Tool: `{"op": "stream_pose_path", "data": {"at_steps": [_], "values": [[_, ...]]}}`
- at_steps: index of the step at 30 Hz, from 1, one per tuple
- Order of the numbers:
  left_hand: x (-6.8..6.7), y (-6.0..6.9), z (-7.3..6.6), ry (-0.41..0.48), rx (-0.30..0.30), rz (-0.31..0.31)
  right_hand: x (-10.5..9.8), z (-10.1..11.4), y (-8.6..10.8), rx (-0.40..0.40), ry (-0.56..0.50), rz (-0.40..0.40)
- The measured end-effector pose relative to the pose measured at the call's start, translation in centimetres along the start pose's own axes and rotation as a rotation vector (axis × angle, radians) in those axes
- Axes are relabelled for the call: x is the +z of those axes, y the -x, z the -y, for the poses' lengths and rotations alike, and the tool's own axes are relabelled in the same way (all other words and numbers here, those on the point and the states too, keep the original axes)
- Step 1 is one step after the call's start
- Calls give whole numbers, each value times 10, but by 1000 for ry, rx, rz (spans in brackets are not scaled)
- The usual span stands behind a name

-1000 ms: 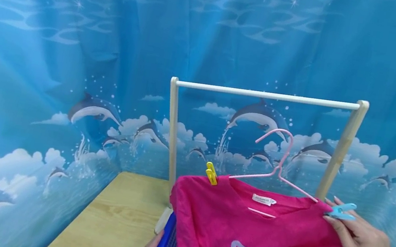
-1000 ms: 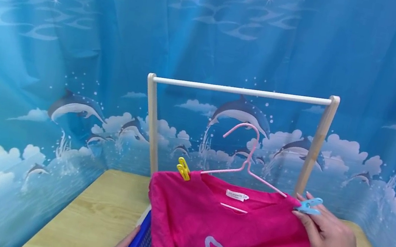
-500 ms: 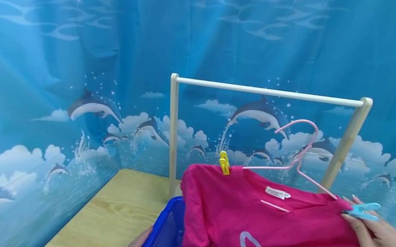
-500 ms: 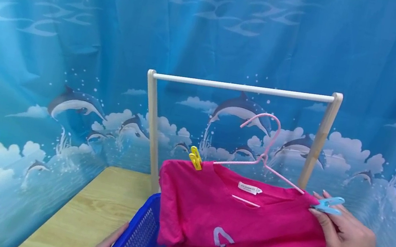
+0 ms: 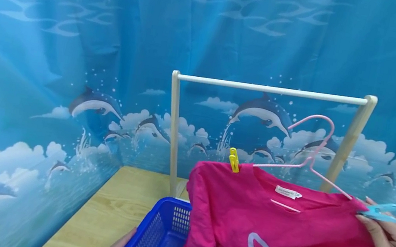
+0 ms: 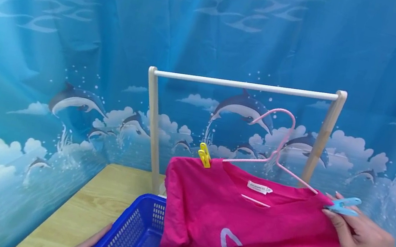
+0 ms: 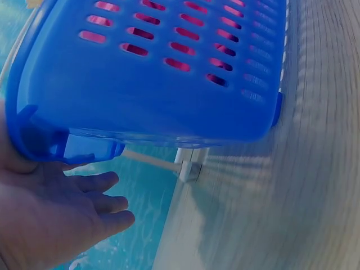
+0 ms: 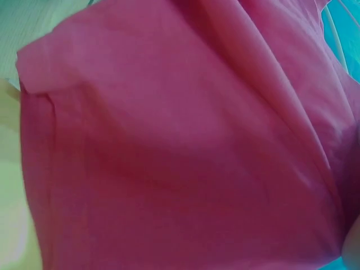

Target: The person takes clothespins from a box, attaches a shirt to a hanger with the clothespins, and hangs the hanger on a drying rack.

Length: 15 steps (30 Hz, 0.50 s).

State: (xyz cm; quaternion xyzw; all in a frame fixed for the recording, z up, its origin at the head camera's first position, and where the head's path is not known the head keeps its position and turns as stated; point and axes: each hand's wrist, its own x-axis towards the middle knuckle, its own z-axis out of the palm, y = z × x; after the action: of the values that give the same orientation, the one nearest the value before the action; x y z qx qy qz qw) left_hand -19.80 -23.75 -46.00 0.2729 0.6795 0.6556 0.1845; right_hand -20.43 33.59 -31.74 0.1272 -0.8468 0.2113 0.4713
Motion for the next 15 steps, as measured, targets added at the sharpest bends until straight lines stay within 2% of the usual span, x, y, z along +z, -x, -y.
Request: {"op": "stream_pose_path", "data": {"at_steps": [5, 10, 15], "values": [[-9, 8, -2, 51, -80, 3, -3, -4, 0, 23, -1, 13], [-16, 16, -6, 105, -185, -62, -5, -8, -1, 37, -22, 18], [-23, 21, -7, 92, -218, -124, -7, -10, -2, 84, -84, -39]]}}
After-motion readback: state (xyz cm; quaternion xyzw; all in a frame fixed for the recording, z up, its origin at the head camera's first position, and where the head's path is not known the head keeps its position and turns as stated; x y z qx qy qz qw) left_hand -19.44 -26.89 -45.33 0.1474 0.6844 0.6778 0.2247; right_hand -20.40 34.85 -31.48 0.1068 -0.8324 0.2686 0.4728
